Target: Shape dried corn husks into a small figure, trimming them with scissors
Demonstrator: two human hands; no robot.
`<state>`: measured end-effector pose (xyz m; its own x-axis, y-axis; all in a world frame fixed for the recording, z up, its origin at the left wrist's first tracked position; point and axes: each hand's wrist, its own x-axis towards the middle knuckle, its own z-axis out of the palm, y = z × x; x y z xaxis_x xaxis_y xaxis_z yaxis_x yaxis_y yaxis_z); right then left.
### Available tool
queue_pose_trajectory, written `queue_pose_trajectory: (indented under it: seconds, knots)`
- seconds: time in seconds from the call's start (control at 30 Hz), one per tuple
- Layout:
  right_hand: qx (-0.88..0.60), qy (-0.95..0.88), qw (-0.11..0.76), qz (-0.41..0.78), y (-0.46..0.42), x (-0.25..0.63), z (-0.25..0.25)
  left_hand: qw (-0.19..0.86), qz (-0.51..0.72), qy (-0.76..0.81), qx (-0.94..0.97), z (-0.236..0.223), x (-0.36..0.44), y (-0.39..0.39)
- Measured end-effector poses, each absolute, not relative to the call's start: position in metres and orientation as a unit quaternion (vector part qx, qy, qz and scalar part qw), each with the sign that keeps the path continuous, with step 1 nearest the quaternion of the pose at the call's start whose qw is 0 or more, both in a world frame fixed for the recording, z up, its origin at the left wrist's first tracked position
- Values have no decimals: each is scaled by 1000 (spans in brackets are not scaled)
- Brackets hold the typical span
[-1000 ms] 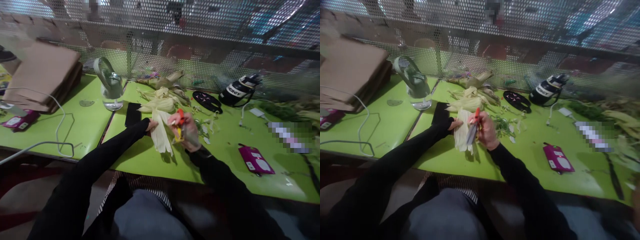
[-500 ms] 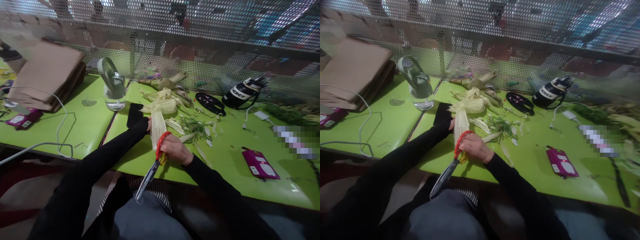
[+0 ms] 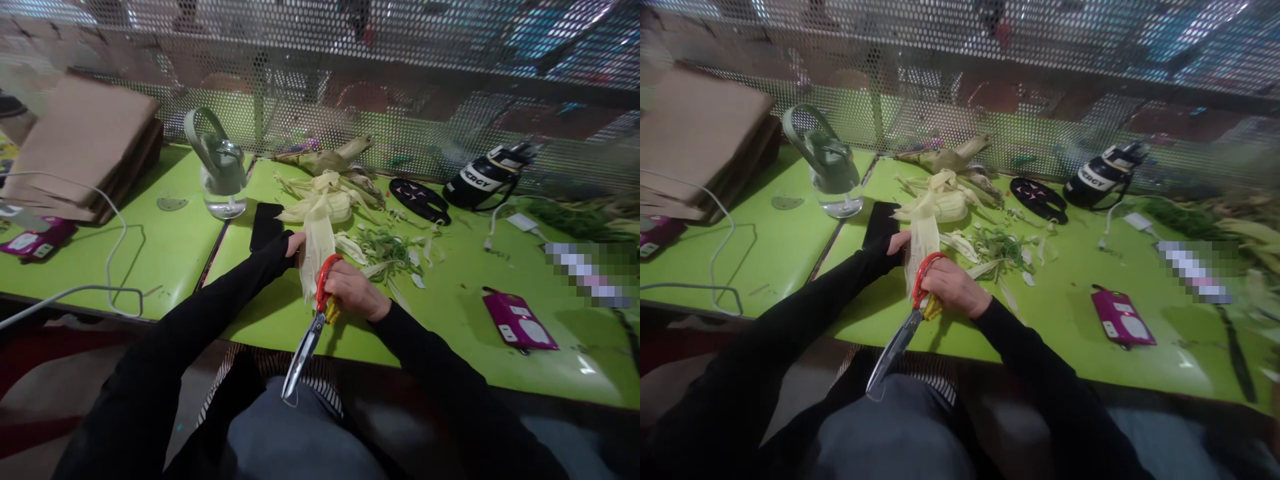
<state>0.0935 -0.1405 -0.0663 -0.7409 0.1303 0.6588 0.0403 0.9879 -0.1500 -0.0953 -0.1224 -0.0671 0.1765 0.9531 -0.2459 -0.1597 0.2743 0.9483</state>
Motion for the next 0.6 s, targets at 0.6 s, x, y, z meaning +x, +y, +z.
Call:
queue_pose_trajectory:
  seconds: [0.6]
  knots:
    - [-67,-944,312,80,-139,104,-67,554,535,454,448,-68,-101,-119]
